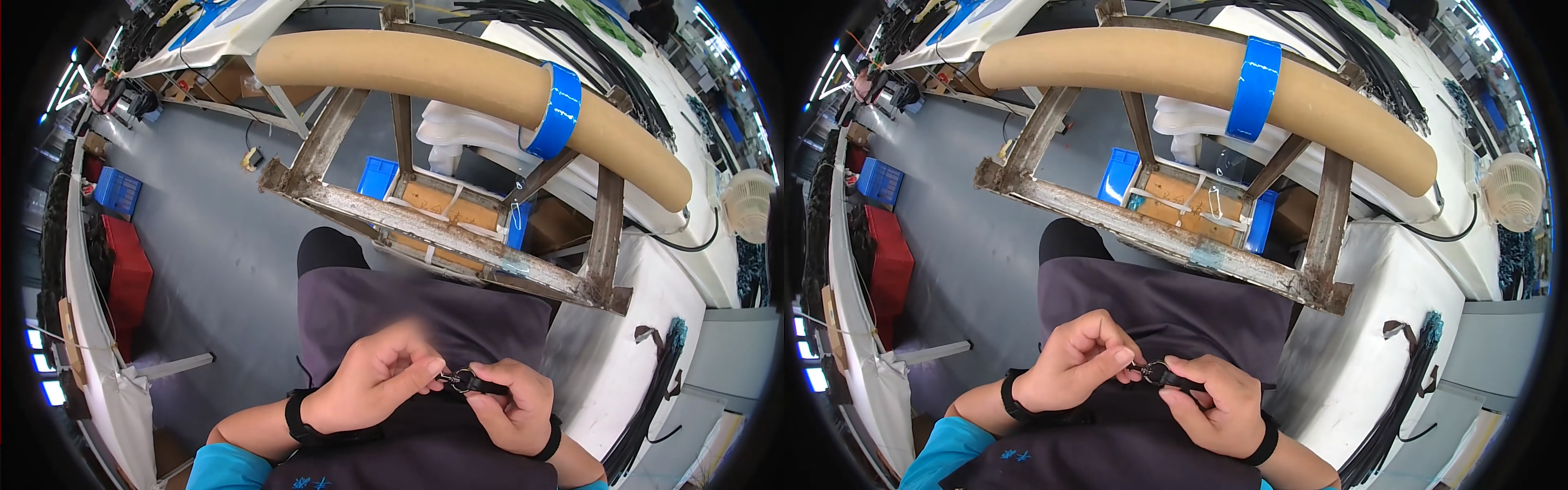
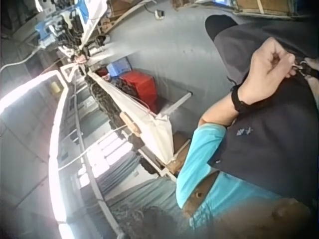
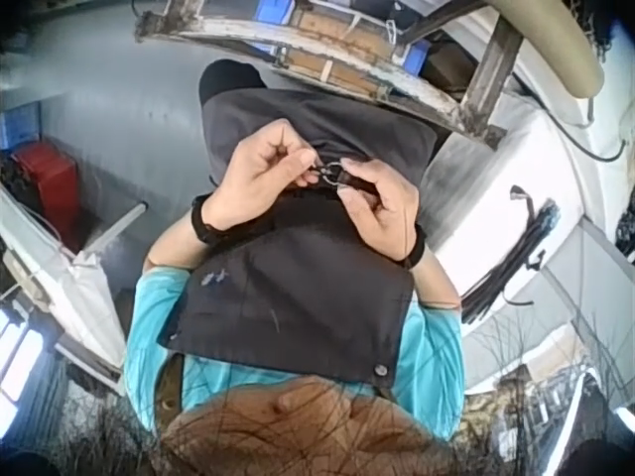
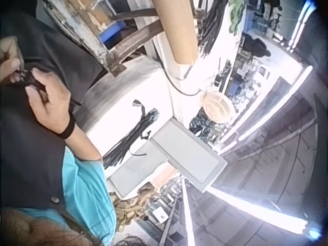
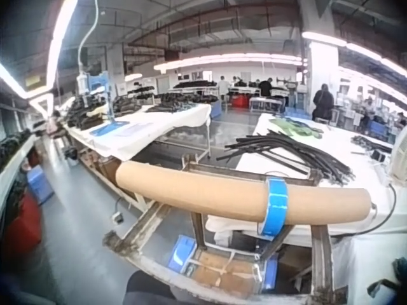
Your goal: Attaching metal buckles and hardware to black leather or textile straps.
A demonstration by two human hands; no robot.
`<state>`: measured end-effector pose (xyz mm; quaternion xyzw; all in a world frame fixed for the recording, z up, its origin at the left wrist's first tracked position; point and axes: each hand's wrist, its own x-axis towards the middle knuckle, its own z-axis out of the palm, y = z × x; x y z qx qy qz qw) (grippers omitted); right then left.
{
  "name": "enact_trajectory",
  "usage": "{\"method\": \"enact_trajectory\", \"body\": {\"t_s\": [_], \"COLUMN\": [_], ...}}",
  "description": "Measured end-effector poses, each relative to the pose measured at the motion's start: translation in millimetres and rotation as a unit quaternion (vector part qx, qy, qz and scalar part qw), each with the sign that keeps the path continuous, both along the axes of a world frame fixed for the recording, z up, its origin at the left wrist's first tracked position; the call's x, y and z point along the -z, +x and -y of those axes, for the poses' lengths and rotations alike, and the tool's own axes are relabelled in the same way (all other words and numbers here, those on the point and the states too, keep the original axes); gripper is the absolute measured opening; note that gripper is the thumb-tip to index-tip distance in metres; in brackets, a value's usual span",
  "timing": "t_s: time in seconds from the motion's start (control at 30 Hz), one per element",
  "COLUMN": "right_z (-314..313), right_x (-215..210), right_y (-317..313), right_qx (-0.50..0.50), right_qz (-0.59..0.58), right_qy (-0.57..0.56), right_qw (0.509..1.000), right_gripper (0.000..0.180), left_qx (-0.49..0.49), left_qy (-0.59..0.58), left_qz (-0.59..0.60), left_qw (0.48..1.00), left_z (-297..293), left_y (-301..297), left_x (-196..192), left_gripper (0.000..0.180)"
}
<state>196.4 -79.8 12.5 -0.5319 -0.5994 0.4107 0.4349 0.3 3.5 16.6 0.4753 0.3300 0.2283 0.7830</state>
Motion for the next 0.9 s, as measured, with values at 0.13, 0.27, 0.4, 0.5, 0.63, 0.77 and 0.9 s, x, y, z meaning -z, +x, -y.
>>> {"method": "enact_trajectory", "body": {"t_s": [0.13,0.27,0.4,0.5,0.63,0.77,0.9], "right_z": [-0.8,-5.6,-7.8,-9.3,-10.5,0.0,2.5], "right_x": [2.1,11.5,18.5,16.5,23.9,28.2,27.7], "right_y": [-1.7,4.3,1.3,5.2,18.5,30.7,52.0], "right_qx": [0.036,0.028,0.064,0.051,0.012,-0.002,-0.055], "right_qz": [-0.149,-0.111,-0.185,-0.134,-0.171,-0.223,-0.163], "right_qy": [-0.080,-0.056,-0.044,-0.019,-0.040,-0.099,-0.151], "right_qw": [0.985,0.992,0.980,0.989,0.984,0.970,0.973], "right_gripper": [0.029,0.024,0.018,0.015,0.010,0.008,0.006], "left_qx": [0.027,0.026,0.026,0.006,0.019,-0.002,-0.015], "left_qy": [0.074,0.139,0.114,0.042,0.036,-0.007,-0.032], "left_qz": [-0.022,-0.049,-0.053,-0.013,-0.012,0.013,0.060], "left_qw": [0.997,0.989,0.992,0.999,0.999,1.000,0.998], "left_z": [0.1,-3.9,-2.5,-1.9,-2.3,-1.8,2.0], "left_y": [0.5,5.1,7.1,6.6,3.8,1.0,-1.2], "left_x": [4.4,1.4,1.4,1.8,4.5,5.4,8.1], "left_gripper": [0.009,0.009,0.009,0.008,0.008,0.008,0.004]}}
